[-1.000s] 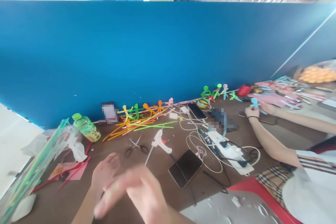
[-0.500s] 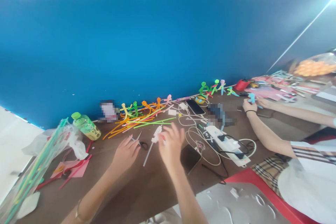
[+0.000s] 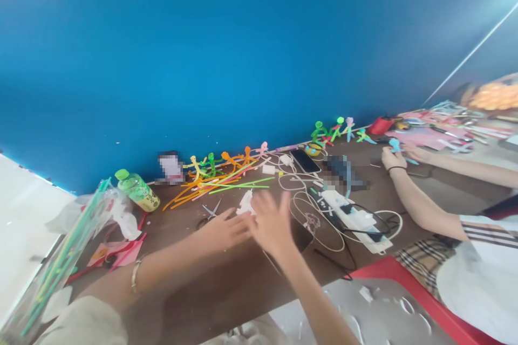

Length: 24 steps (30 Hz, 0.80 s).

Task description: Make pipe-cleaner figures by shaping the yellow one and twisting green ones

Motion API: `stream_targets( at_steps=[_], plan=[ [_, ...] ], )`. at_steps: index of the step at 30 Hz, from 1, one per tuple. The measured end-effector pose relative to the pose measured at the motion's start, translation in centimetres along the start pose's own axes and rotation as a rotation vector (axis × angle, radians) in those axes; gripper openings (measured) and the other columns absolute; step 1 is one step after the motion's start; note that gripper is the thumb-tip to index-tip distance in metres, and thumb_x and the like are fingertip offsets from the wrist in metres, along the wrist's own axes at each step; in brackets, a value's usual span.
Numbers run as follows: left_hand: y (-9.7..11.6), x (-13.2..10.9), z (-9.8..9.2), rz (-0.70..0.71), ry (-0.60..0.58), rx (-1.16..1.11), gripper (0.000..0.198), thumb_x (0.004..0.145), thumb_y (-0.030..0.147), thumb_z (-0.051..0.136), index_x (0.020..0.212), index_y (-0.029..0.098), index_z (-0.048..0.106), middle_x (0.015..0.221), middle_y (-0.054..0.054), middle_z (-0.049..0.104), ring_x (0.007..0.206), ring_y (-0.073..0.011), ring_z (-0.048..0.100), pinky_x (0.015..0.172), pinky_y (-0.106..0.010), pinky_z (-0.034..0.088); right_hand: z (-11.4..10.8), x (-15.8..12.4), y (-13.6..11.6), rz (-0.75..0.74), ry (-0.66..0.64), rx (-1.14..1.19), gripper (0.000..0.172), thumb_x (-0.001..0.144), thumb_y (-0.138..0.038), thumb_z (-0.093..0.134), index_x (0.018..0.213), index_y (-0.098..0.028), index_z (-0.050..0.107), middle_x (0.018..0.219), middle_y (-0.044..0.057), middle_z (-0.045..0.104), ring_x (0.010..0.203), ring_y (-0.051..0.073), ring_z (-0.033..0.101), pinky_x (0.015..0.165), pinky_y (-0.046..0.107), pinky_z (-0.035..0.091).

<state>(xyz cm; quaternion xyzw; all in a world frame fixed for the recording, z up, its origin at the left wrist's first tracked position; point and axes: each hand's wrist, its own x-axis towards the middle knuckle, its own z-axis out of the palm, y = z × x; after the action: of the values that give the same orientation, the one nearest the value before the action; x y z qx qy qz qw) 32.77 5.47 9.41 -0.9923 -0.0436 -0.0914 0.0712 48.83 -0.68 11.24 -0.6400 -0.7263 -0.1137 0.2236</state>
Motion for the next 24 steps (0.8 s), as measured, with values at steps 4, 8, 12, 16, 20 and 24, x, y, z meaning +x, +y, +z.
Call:
stream_targets(
  at_steps=[4, 8, 12, 16, 20, 24],
  plan=[
    [0.3, -1.4, -0.3, -0.38, 0.107, -0.309, 0.026, 0.082, 0.02, 0.042, 0.097, 0.013, 0.062, 0.103, -0.011, 0.063, 0.103, -0.0179, 0.055, 0.086, -0.033, 0.044, -1.6, -0.4, -1.8, 0.173, 0.17, 0.153, 0.043, 0.085, -0.035, 0.035, 0.118, -0.013, 0.05, 0.118, 0.017, 0.053, 0.113, 0.031, 0.043, 0.096, 0.054, 0.023],
    [1.6, -1.5, -0.2, -0.579, 0.171, -0.364, 0.037, 0.085, 0.015, 0.03, 0.08, 0.018, 0.066, 0.078, -0.004, 0.068, 0.083, -0.013, 0.063, 0.074, -0.027, 0.05, -1.0, -0.7, -4.8, -0.273, -0.206, 0.422, 0.04, 0.073, -0.051, 0.05, 0.1, -0.024, 0.062, 0.095, 0.007, 0.066, 0.095, 0.025, 0.056, 0.085, 0.038, 0.041],
    [-0.2, -4.8, -3.3, -0.475, 0.122, -0.406, 0.03, 0.081, 0.021, 0.039, 0.085, 0.019, 0.068, 0.084, -0.005, 0.068, 0.086, -0.015, 0.062, 0.087, -0.025, 0.043, -1.5, -1.4, 2.1, 0.3, -0.138, 0.204, 0.039, 0.084, -0.042, 0.034, 0.093, -0.018, 0.064, 0.066, 0.011, 0.066, 0.059, 0.024, 0.061, 0.063, 0.038, 0.045],
    [-3.7, -12.5, -5.4, -0.808, 0.207, -0.091, 0.043, 0.082, 0.026, 0.042, 0.125, 0.019, 0.045, 0.131, -0.012, 0.042, 0.121, -0.0269, 0.037, 0.1, -0.047, 0.027, -3.6, -5.0, 8.2, 0.367, 0.203, 0.288, 0.067, 0.083, -0.045, 0.037, 0.137, -0.012, 0.016, 0.121, 0.022, 0.049, 0.089, 0.026, 0.061, 0.073, 0.037, 0.047],
    [-3.1, -19.0, -2.4, -1.172, 0.156, -0.026, 0.05, 0.082, 0.032, 0.042, 0.13, 0.017, 0.036, 0.136, -0.016, 0.031, 0.121, -0.0313, 0.035, 0.093, -0.047, 0.036, -2.8, -9.2, 6.7, 0.329, -0.034, 0.346, 0.043, 0.086, -0.039, 0.035, 0.125, -0.023, 0.041, 0.096, 0.011, 0.064, 0.074, 0.02, 0.065, 0.066, 0.033, 0.051],
    [0.3, -19.6, 2.2, -1.156, 0.095, -0.195, 0.045, 0.082, 0.033, 0.042, 0.125, 0.02, 0.041, 0.128, -0.012, 0.042, 0.118, -0.0247, 0.041, 0.096, -0.041, 0.036, 1.1, -9.9, 1.9, 0.229, -0.147, 0.491, 0.037, 0.084, -0.033, 0.041, 0.119, -0.021, 0.046, 0.108, 0.011, 0.06, 0.085, 0.019, 0.063, 0.071, 0.03, 0.05]
  ],
)
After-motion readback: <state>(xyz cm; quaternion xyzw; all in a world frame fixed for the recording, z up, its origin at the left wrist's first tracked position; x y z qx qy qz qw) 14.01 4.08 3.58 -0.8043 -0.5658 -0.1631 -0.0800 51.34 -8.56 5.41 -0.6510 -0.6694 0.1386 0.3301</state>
